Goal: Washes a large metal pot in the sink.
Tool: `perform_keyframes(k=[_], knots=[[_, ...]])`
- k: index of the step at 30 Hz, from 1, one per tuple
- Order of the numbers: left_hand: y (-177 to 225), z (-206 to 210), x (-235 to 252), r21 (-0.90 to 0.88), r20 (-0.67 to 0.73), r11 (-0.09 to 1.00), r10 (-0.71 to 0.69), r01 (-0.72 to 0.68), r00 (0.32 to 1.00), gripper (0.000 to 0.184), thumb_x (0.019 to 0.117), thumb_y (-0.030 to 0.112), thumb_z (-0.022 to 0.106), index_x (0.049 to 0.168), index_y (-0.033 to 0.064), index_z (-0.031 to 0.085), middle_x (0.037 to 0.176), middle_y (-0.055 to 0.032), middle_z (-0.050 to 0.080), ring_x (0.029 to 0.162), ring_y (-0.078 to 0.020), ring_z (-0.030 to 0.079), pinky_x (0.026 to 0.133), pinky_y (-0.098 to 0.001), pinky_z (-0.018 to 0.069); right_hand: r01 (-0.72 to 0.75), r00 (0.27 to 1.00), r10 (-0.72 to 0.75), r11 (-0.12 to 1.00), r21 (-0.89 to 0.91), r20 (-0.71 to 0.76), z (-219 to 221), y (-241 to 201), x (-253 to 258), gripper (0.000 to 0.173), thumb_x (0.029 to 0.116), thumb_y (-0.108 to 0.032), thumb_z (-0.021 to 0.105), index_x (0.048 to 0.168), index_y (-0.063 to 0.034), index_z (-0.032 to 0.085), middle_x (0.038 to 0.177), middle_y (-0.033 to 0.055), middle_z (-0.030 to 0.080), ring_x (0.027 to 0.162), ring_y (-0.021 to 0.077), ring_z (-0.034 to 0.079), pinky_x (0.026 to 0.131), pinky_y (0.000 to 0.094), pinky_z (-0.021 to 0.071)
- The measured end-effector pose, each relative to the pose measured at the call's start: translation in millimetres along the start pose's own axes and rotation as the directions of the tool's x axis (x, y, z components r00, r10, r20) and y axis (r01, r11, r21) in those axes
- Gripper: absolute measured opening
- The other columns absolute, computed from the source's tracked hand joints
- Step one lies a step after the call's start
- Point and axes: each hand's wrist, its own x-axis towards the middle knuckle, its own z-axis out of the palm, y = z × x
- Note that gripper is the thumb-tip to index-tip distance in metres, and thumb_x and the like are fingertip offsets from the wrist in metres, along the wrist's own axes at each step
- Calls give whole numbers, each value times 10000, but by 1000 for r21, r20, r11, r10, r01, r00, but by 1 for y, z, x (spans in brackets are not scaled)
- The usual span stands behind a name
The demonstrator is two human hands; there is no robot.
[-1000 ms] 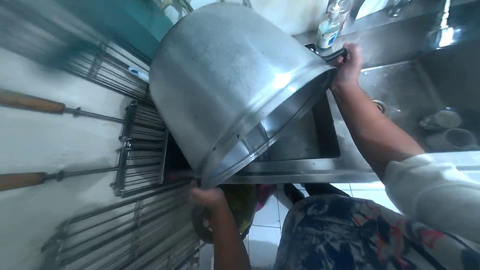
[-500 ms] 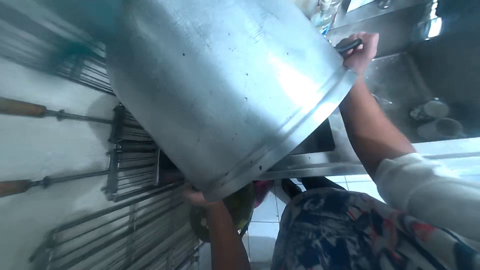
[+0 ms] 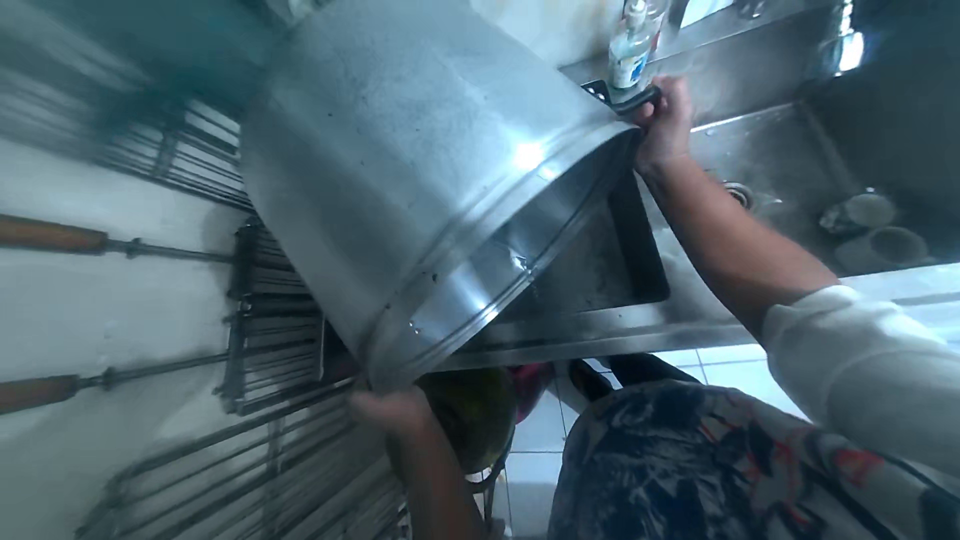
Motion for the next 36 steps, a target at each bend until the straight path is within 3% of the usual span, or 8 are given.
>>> perform_keyframes(k=[7,11,16,23,26,29,31,36], knots=[[1,7,8,97,-42,987,-123,127,991,287,1069,200,302,925,123,537,735,50,540,651,-52,566,638,-260,535,-171,984,176,979,-112,34,6,22,23,334,1060,-316,419,744,-225,478,560,-108,392,463,19,365,481,210,377],[2,13,5,121,23,981,-152,148,988,271,1084,209,290,1051,86,530,794,39,548,709,-53,585,675,-269,541,-219,974,225,968,-124,38,9,31,37,357,1057,-331,436,714,-235,460,556,-113,396,461,16,368,474,209,372],[-6,32,8,119,-20,970,-212,213,977,305,1079,185,330,826,157,496,583,95,429,488,-14,461,501,-182,456,-277,960,275,923,-267,-43,15,41,62,361,1063,-392,483,754,-206,495,597,-93,409,507,48,404,530,261,412],[-28,49,15,105,67,946,-313,305,947,391,1092,168,318,729,171,463,492,109,378,396,-2,389,424,-157,394,-278,956,290,828,-488,-51,20,42,87,419,1061,-439,502,733,-179,517,624,-71,455,545,68,458,571,306,445],[-31,58,18,143,77,897,-432,419,899,359,1094,197,334,772,150,486,492,92,370,385,-14,371,403,-163,372,-268,949,313,761,-591,-28,17,44,99,406,1064,-447,501,785,-156,551,661,-61,489,569,66,488,593,309,471],[-37,68,22,181,59,840,-529,512,847,368,1092,215,332,752,157,460,471,82,340,367,-20,349,383,-167,351,-265,931,366,648,-714,-13,18,48,110,420,1050,-461,534,988,-66,664,877,42,613,766,145,590,740,405,515],[-47,73,25,212,51,805,-575,554,817,392,1101,235,324,732,167,437,472,76,339,364,-23,340,374,-169,339,-275,901,434,549,-790,-12,27,49,113,464,1053,-463,535,1140,-26,667,1046,119,661,920,213,636,846,465,523],[-76,71,33,372,78,749,-614,549,785,390,1116,293,313,818,130,507,544,53,416,409,-39,381,398,-192,352,-213,821,569,224,-951,-50,34,90,133,615,1035,-519,534,1225,54,653,1274,279,636,1217,414,609,1030,646,438]])
